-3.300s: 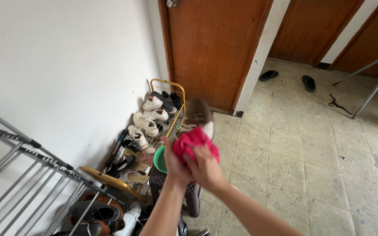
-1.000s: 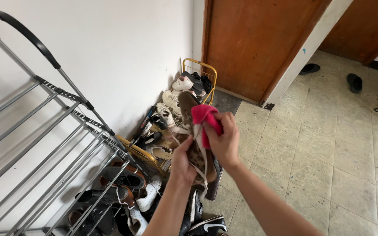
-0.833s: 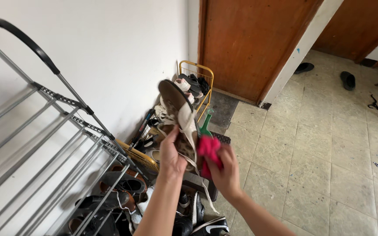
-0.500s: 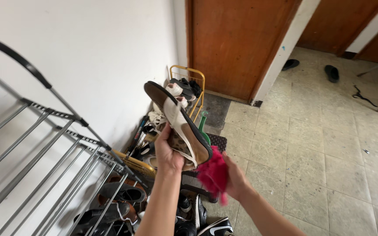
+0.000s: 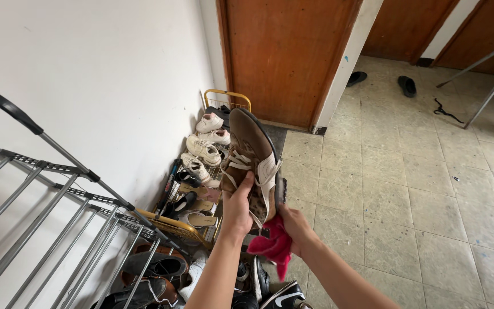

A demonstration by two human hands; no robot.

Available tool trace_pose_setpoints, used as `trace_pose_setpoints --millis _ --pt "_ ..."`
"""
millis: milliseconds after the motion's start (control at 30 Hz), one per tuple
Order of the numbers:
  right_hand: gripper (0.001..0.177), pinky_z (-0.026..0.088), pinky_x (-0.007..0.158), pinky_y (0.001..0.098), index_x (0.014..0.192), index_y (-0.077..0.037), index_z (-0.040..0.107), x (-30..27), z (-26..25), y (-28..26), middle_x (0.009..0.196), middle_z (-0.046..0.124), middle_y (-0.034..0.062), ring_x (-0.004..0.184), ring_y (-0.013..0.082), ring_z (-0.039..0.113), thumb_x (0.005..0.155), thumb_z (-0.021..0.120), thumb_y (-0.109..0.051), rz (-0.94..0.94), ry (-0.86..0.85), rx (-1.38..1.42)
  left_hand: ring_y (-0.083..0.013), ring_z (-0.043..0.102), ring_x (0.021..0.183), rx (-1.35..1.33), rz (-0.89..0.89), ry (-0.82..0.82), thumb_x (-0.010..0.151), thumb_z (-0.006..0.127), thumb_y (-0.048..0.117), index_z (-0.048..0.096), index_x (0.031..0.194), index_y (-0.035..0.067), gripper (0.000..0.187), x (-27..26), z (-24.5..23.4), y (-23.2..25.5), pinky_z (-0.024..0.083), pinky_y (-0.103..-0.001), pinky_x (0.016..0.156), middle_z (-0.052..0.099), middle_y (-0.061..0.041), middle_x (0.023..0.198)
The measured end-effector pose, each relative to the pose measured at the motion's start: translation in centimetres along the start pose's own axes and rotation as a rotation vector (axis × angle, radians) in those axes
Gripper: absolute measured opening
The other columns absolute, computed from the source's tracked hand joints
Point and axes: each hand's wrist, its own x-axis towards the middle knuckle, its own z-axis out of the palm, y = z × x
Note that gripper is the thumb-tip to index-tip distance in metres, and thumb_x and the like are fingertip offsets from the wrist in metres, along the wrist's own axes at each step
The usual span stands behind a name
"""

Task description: The person wipes a brown shoe with a pink cloth, then places it on a metal shoe rack. They proceed to lace the shoe by threading the laces through the eyelets and tying a knot. The person then picks up the second brown shoe and begins wiping it with the same cloth.

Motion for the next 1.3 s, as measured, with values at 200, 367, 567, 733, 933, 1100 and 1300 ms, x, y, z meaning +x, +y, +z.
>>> trace_pose_setpoints --millis 200,367,567,733,933,1100,1300 --pt "0.025 0.042 0.039 0.0332 0.110 -0.006 0.067 -3.4 -1.0 -1.7 0.071 0.057 0.0165 0.046 0.0211 0.045 0.104 0.059 -0.029 -0.589 0.136 -0.134 -0.0286 0.072 0.089 -0.054 -0.257 0.264 0.095 0.061 0.008 0.064 0.114 0.000 0.021 0.8 -2.3 -0.4 0.060 -0.042 0.077 0.071 -0.016 0.106" --pt "0.015 0.053 0.069 0.0304 0.103 -0.007 0.064 -4.3 0.4 1.7 0.100 0.065 0.0080 0.085 0.0178 0.059 0.090 0.069 -0.004 -1.568 0.310 -0.898 -0.0280 0.074 0.087 -0.184 -0.430 0.255 0.101 0.057 0.015 0.062 0.113 -0.007 0.025 0.1 -1.9 -1.0 0.063 -0.041 0.081 0.072 -0.019 0.102" --pt "0.013 0.048 0.068 0.0328 0.102 -0.005 0.059 -0.1 1.0 -6.2 0.091 0.057 0.0071 0.078 0.0192 0.053 0.100 0.063 -0.017 -1.214 0.504 -0.691 -0.0272 0.075 0.086 -0.068 -0.586 0.194 0.096 0.057 0.009 0.066 0.113 0.000 0.022 -3.4 1.0 -2.1 0.063 -0.041 0.081 0.077 -0.016 0.101" --pt "0.019 0.047 0.071 0.0375 0.107 -0.001 0.055 1.0 0.1 -5.0 0.097 0.055 0.0121 0.082 0.0235 0.053 0.104 0.059 -0.019 -1.212 0.539 -0.732 -0.0265 0.075 0.081 -0.092 -0.547 0.228 0.095 0.057 0.012 0.066 0.111 0.000 0.022 -2.1 1.2 -2.6 0.063 -0.040 0.079 0.077 -0.015 0.097" --pt "0.012 0.055 0.069 0.0336 0.103 -0.003 0.059 -2.7 -4.9 6.8 0.101 0.062 0.0123 0.081 0.0224 0.063 0.095 0.061 -0.012 -1.281 0.134 -0.978 -0.0275 0.069 0.087 0.031 -0.408 0.190 0.097 0.063 0.016 0.063 0.115 -0.003 0.026 1.6 -1.4 -0.8 0.058 -0.044 0.080 0.072 -0.016 0.102" --pt "0.017 0.053 0.043 0.0317 0.101 -0.008 0.072 -3.9 -7.5 2.3 0.089 0.078 0.0033 0.053 0.0187 0.066 0.098 0.062 -0.021 -0.544 0.371 -0.678 -0.0287 0.067 0.115 -0.160 -0.414 0.001 0.096 0.064 0.017 0.057 0.133 0.000 0.041 2.1 0.1 1.7 0.058 -0.046 0.099 0.067 -0.017 0.129" --pt "0.028 0.064 0.062 0.0405 0.116 -0.013 0.071 -6.0 -4.5 -5.6 0.136 0.057 0.0119 0.093 0.0265 0.076 0.089 0.065 -0.019 -1.011 0.356 -0.483 -0.0315 0.074 0.097 0.077 -0.647 0.117 0.095 0.051 0.041 0.058 0.134 0.007 0.052 -0.2 3.9 -0.1 0.062 -0.044 0.076 0.071 -0.021 0.116"
